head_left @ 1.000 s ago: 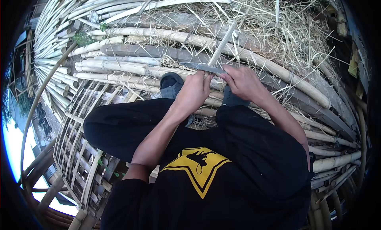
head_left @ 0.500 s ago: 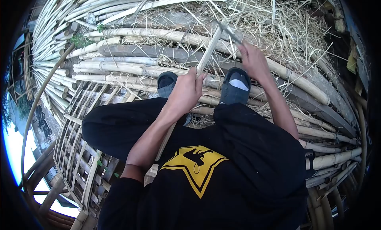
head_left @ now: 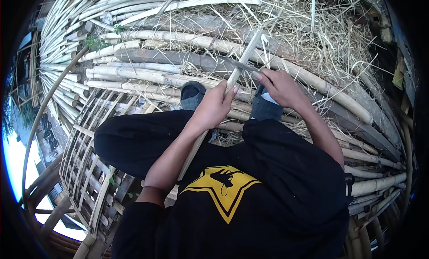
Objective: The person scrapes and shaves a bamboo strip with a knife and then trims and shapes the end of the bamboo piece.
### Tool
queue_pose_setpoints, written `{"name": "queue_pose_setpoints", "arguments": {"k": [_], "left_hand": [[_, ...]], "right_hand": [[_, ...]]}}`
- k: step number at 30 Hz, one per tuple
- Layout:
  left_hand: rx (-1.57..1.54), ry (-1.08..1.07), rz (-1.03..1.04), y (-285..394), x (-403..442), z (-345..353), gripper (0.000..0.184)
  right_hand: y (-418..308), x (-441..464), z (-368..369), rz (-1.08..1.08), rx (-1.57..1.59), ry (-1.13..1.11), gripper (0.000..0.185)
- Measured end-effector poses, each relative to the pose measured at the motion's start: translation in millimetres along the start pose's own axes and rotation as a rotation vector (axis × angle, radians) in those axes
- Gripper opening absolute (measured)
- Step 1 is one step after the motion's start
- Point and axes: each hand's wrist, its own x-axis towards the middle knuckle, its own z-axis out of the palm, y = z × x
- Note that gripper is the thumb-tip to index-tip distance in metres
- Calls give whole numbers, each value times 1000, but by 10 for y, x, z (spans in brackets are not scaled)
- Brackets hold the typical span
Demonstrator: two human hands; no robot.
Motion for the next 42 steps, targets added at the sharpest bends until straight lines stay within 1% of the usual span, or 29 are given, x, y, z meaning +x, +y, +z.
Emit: {"name": "queue_pose_setpoints", "arguments": {"k": [1,3,4,7,9,11,12,13,14,17,18,19,21,22,23,25,26,28,32,34,35,36,38,40,41,42], "left_hand": [[6,-3,-5,-5,-23,9,29],[163,101,93,-1,-40,8,26],[143,80,13,48,-53,-11,28],[150,67,2,75,-63,3,26],[146,79,11,12,-83,5,26],[148,87,24,-17,-137,-19,26],[112,58,34,-21,-199,-16,25],[84,31,43,-23,-227,-38,25],[99,17,23,-2,-223,-26,25],[116,12,10,89,-149,11,24],[34,15,10,72,-135,19,23],[27,19,10,81,-120,16,23],[83,51,-17,83,-128,-32,25],[83,48,-20,52,-118,-43,26],[86,56,-21,31,-98,-48,26],[97,82,-3,6,-82,-29,26],[99,75,-2,6,-86,-16,26],[109,96,26,10,-94,-3,26],[134,79,17,75,-119,-1,25],[136,80,55,49,-151,46,24],[135,73,58,15,-183,68,24],[152,44,74,-23,-191,82,24],[135,-15,89,54,-251,95,23],[112,-31,68,178,-238,36,24],[67,-39,46,200,-232,40,24],[70,-13,54,149,-195,42,24]], "right_hand": [[-17,22,103,1,8,0,45],[-11,68,236,-126,31,33,46],[-20,74,212,-135,-13,51,44],[36,82,138,-164,-100,80,42],[246,149,94,-189,-122,96,39],[497,207,3,-88,-262,283,38],[596,178,-129,-90,-265,280,38],[663,155,-294,-41,-318,292,37],[685,146,-365,11,-367,300,36],[703,119,-472,36,-395,346,37],[679,137,-451,58,-392,333,39],[651,152,-388,54,-399,329,39],[533,177,-176,90,-156,326,43],[419,167,-85,49,-11,333,45],[337,135,-22,33,-68,176,40],[157,72,155,-95,-82,129,37],[69,32,198,-88,-80,132,37],[-56,-8,223,-163,-88,117,35],[99,48,227,-180,-118,128,37],[393,180,82,-338,-189,244,36],[564,307,-107,-16,-146,302,34],[799,368,-331,4,-390,280,40],[1462,619,-476,398,-295,474,49],[1380,458,-730,468,-255,587,58],[1310,393,-749,470,-255,581,58],[1227,330,-764,454,-130,627,60]]}}
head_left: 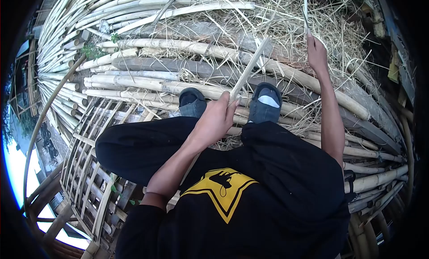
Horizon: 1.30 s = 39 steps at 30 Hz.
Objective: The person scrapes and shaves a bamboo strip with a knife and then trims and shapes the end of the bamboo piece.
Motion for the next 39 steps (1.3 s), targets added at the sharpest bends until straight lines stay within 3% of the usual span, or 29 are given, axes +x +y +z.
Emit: {"name": "queue_pose_setpoints", "arguments": {"k": [3,5,9,12,16,21,28,35,37,39], "left_hand": [[-59,10,-30,14,31,-35,24],[-72,-8,-76,28,61,-83,26],[-38,49,-9,-111,120,-77,27],[-31,102,7,-136,128,-96,30],[-17,95,-82,-111,116,-104,36],[-7,159,-3,-146,109,-50,33],[-16,177,45,-128,-17,-52,24],[65,119,18,-145,-95,-52,21],[63,97,-20,-120,-166,-75,21],[8,76,-42,-55,-297,-177,20]], "right_hand": [[-231,-337,-98,11,108,-38,58],[-451,-615,-47,-187,249,-162,51],[-893,-1210,115,-478,164,-522,37],[-1027,-1475,279,-611,227,-417,33],[-1055,-1491,281,-631,96,-483,34],[-1036,-1500,280,-649,89,-443,35],[-1047,-1679,305,-501,197,-499,32],[-932,-1720,390,-536,215,-415,33],[-806,-1690,452,-363,194,-331,34],[-550,-1508,421,-82,129,-53,40]]}}
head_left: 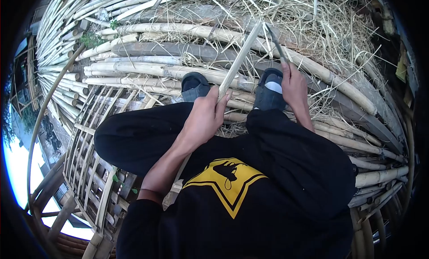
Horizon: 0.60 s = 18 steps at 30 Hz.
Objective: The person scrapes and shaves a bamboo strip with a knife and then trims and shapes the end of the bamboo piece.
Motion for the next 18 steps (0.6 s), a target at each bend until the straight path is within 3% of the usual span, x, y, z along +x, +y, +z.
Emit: {"name": "queue_pose_setpoints", "arguments": {"k": [1,3,6,10,12,14,16,18], "left_hand": [[17,-72,-1,42,-54,-64,18],[-6,-88,-25,65,34,-86,18],[-10,-95,-25,61,122,-52,21],[-130,-94,-31,-1,129,-57,25],[-121,-87,-44,-42,159,-43,26],[-84,-107,-83,5,171,-77,27],[-52,-121,-114,-5,197,-63,28],[-49,-70,2,-94,199,-1,29]], "right_hand": [[117,43,-66,-5,3,3,40],[202,31,-167,187,308,-38,46],[-45,-10,-186,117,479,-165,49],[-420,17,-195,-198,389,-335,46],[-445,25,-154,-213,364,-429,46],[-472,-19,-127,-85,523,-584,46],[-487,11,-162,-66,533,-600,43],[-499,56,-223,-95,475,-604,41]]}}
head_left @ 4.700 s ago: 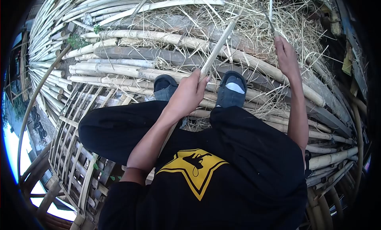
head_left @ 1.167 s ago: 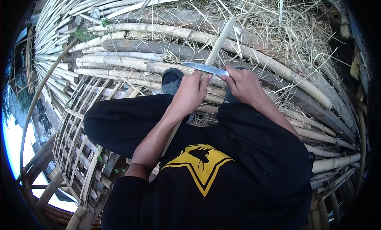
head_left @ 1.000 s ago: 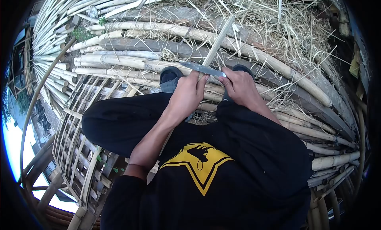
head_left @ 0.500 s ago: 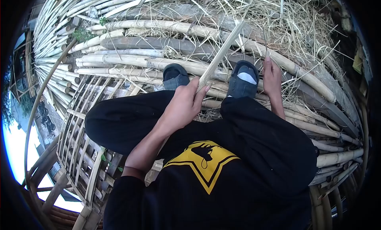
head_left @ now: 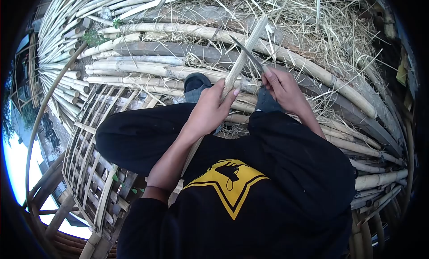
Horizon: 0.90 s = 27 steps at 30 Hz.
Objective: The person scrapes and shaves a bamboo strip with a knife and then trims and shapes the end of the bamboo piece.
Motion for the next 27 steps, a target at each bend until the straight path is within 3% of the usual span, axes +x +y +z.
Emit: {"name": "queue_pose_setpoints", "arguments": {"k": [4,6,11,14,16,17,18,20,22,24,26,27], "left_hand": [[-46,-28,-29,60,-10,-13,29],[-25,-75,-85,100,-8,-21,29],[-13,-51,-58,110,4,1,27],[15,-21,-46,62,7,28,25],[3,-5,-13,64,-7,44,24],[29,-18,-20,127,2,42,24],[58,-29,-25,162,14,34,23],[26,10,19,54,1,76,23],[-12,48,73,53,31,94,23],[-2,9,11,124,-12,68,22],[35,33,20,92,11,80,22],[72,48,32,71,27,87,22]], "right_hand": [[-21,46,-94,17,-83,99,43],[-24,105,-122,-43,-135,279,45],[-10,147,-31,22,-304,304,49],[45,133,3,-156,-331,204,53],[-34,220,-180,89,-312,348,50],[-78,221,-184,59,-330,384,48],[-75,199,-128,55,-330,384,48],[-12,86,47,-102,-419,125,49],[-46,127,-36,-177,-483,173,50],[-213,244,-257,114,-409,302,46],[-157,210,-139,111,-430,314,47],[-66,120,39,-57,-443,229,50]]}}
